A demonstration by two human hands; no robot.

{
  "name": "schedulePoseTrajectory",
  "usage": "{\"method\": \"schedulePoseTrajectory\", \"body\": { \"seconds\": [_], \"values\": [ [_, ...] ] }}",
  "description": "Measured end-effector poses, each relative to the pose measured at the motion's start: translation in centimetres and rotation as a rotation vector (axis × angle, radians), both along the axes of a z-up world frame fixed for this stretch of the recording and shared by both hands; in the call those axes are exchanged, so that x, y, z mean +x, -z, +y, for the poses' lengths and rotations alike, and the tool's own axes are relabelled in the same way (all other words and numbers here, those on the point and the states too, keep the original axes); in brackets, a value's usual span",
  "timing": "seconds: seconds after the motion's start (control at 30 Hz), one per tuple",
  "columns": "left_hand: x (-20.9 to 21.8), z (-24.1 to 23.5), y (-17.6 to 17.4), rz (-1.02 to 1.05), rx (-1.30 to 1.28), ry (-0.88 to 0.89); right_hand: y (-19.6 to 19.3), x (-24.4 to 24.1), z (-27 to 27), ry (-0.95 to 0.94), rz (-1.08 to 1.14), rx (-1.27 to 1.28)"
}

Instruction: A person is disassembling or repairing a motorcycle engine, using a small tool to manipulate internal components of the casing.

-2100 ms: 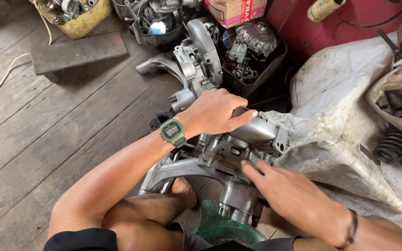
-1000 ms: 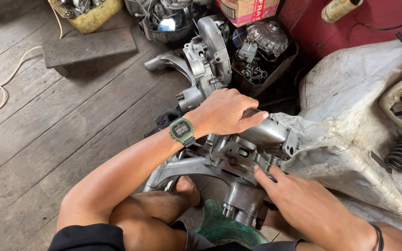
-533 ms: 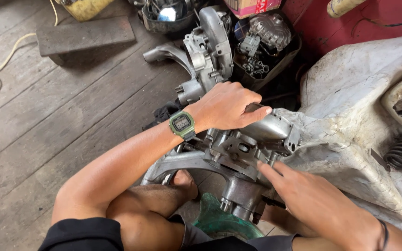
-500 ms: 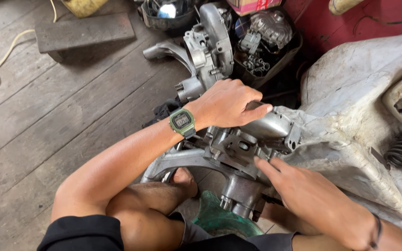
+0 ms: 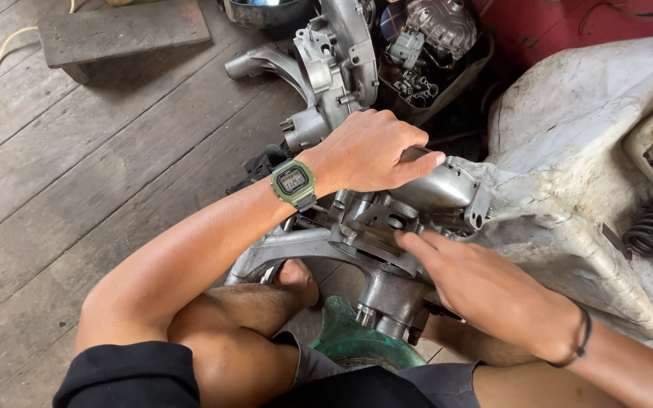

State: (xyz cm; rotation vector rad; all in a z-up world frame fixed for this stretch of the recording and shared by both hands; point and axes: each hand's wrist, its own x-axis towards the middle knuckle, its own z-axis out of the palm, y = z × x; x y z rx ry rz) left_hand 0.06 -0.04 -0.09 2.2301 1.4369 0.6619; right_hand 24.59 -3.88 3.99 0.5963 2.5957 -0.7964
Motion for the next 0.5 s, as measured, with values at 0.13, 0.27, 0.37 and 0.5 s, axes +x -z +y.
{"method": "schedulePoseTrajectory", "body": {
  "seconds": [0.13,0.27,0.37,0.5],
  "values": [
    [-0.2,-0.2,-0.1,0.001,0.031,-0.007,-3.2,-0.6,-0.1,0.027,-0.233,0.038],
    [-0.1,0.1,0.1,-0.018,0.045,0.013,-2.8,1.7,0.3,0.060,-0.238,0.038],
    [-0.1,-0.1,-0.1,-0.003,0.019,0.002,-0.1,0.1,0.1,0.030,-0.069,-0.010],
    [-0.2,0.0,-0.1,0.013,0.020,0.009,-1.8,-0.3,0.5,0.023,-0.117,0.004]
  ]
}}
